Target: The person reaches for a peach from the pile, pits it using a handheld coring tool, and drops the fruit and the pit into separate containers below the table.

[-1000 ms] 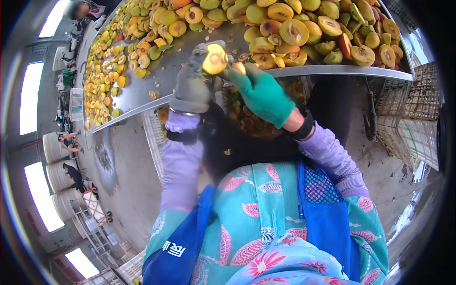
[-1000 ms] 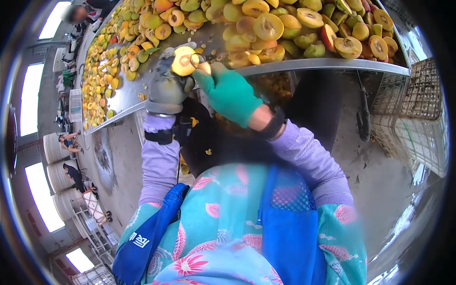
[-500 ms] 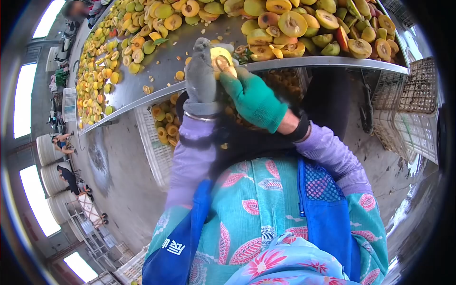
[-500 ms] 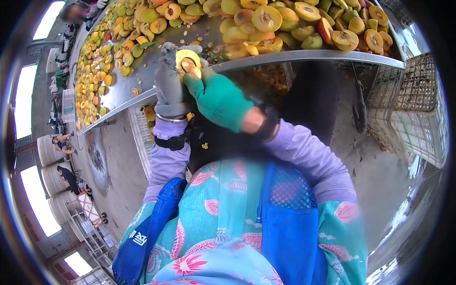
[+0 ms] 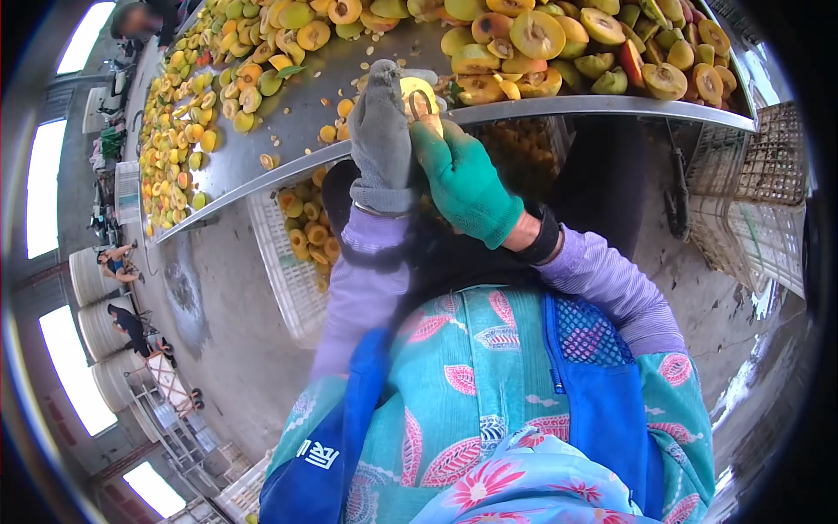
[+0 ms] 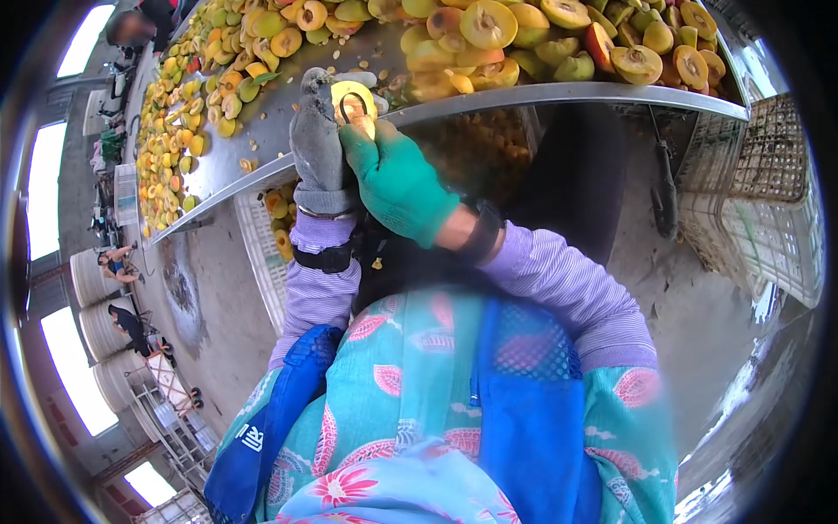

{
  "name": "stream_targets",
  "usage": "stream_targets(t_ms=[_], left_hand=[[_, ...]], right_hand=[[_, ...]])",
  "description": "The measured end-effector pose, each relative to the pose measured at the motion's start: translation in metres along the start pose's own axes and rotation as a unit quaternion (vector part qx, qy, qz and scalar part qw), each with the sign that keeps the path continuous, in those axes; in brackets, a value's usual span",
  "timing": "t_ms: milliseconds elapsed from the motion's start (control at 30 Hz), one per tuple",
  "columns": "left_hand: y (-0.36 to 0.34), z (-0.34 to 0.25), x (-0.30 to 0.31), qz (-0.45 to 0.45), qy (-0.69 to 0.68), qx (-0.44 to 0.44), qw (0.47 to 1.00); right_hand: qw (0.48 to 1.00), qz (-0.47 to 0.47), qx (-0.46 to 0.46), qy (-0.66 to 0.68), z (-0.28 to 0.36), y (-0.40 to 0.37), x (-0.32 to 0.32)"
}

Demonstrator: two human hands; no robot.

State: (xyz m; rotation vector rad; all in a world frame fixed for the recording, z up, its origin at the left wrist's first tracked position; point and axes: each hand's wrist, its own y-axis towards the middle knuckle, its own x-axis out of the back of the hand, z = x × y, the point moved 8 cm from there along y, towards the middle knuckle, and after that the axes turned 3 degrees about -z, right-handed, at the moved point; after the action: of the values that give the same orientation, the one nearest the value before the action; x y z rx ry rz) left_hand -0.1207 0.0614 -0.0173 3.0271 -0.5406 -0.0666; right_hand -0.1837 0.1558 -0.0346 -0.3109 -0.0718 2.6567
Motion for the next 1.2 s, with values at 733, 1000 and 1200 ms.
stream_targets(t_ms=[733,1000,1200], left_hand=[[0.015,-0.012,-0.010,0.008,0.149,-0.144,0.978],[0.011,-0.002,-0.015,0.044,-0.007,0.012,0.999],[0.022,0.006,-0.023,0.089,0.056,0.110,0.988]], right_hand=[[0.988,-0.106,0.107,-0.023,0.010,0.008,0.007],[0.999,0.010,-0.025,0.022,-0.003,0.010,0.003],[0.926,0.118,-0.226,0.277,-0.016,0.004,-0.018]])
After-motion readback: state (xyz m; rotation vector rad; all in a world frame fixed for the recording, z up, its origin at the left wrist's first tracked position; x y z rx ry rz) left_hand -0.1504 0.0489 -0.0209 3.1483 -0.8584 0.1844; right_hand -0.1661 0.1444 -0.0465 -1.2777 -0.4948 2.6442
